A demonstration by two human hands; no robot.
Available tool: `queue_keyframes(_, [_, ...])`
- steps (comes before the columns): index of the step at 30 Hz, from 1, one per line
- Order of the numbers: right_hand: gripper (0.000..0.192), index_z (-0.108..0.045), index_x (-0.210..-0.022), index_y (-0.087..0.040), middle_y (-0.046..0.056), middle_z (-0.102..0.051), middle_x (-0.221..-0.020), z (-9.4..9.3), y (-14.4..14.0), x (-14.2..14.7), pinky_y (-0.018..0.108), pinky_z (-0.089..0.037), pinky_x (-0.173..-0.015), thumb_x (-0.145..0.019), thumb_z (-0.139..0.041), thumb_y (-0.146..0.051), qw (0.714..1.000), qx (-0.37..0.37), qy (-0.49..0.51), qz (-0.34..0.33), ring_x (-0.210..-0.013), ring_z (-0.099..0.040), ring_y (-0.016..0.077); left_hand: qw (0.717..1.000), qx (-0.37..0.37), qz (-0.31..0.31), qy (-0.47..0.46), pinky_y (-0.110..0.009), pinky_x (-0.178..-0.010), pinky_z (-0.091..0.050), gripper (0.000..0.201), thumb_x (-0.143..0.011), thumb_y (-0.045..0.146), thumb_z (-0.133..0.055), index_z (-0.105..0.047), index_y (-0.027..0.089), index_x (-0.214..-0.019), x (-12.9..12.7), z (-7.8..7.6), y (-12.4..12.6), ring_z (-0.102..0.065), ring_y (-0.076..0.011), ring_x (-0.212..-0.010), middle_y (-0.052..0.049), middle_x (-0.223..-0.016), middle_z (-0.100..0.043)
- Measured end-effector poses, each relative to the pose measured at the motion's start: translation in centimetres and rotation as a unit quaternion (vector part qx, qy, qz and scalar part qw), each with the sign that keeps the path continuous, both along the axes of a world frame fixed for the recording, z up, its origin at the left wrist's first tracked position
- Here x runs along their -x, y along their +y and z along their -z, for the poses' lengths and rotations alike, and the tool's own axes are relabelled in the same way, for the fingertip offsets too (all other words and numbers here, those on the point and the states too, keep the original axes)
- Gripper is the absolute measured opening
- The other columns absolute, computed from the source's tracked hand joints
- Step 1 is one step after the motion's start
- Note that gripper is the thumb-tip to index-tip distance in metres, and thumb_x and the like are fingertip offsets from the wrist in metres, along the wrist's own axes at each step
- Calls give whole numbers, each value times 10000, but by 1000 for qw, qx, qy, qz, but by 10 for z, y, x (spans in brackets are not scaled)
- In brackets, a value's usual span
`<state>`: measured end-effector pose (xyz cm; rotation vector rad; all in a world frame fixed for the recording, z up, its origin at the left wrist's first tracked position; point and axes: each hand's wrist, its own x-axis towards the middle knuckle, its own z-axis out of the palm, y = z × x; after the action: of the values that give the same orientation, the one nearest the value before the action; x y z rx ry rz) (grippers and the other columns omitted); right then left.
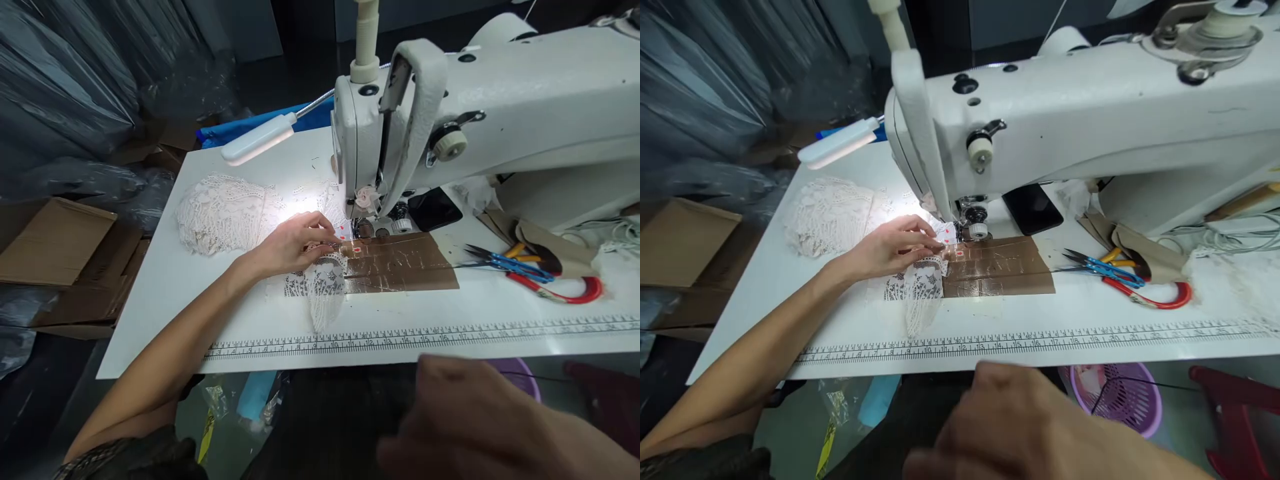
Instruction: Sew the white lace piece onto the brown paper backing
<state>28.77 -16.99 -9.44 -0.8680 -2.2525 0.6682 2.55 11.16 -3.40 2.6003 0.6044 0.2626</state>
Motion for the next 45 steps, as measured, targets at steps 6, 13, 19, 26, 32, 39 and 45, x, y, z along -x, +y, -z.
queue_keyframes(6, [241,-636,-1131,-191,52,-688,-828,-65,105,34,308,-487,-684,-949,-479,-192,994,50,-44,86,-719,-623,168,999,20,34,-31,-387,-846,-513,170,-843,350,-688,-747,291,-992,1,24,-1,-585,-198,-981,-68,-1096,-634])
queue_keyframes(13, [229,-648,-1100,-203,41,-689,-880,-36,119,17,272,-493,-661,-957,-470,-218,985,100,-21,138,-739,-638,147,994,-43,43,-86,-412,-887,-494,175,-946,274,-537,-668,191,-864,6,26,-4,-625,-136,-795,-41,-889,-684])
queue_keyframes(19, [424,-562,-1312,-213,120,-626,-1248,-44,149,32,413,-501,-930,-910,-563,-345,983,85,-18,163,-1133,-600,253,998,9,-5,-64,-256,-548,-470,227,-972,327,-479,-548,162,-1111,10,0,-19,-572,-108,-583,-11,-730,-661])
queue_keyframes(26, [348,-625,-1168,-167,92,-704,-985,-42,176,79,358,-491,-785,-880,-593,-359,985,129,-4,112,-884,-642,221,993,82,-16,-81,-240,-596,-482,266,-883,378,-635,-633,185,-1067,13,-15,-25,-626,-120,-685,-27,-831,-695])
queue_keyframes(32, [200,-685,-997,-192,19,-699,-804,-38,180,82,265,-447,-661,-846,-558,-155,968,192,64,149,-697,-609,141,995,82,4,-54,-278,-669,-494,236,-869,347,-654,-693,200,-1050,25,-18,-17,-613,-147,-760,-39,-831,-670])
queue_keyframes(39, [164,-681,-966,-175,6,-644,-742,-42,181,78,259,-417,-608,-867,-550,-185,965,206,66,148,-643,-560,124,994,92,-25,-54,-304,-720,-515,178,-921,310,-558,-692,192,-910,21,-13,-15,-600,-148,-812,-51,-889,-642])
queue_keyframes(45, [88,-634,-874,-162,-19,-588,-632,-37,180,75,247,-469,-558,-891,-570,-220,918,354,148,104,-577,-583,114,985,166,-53,-16,-252,-559,-470,291,-945,405,-494,-645,162,-890,19,-20,-11,-563,-117,-625,-30,-742,-636])
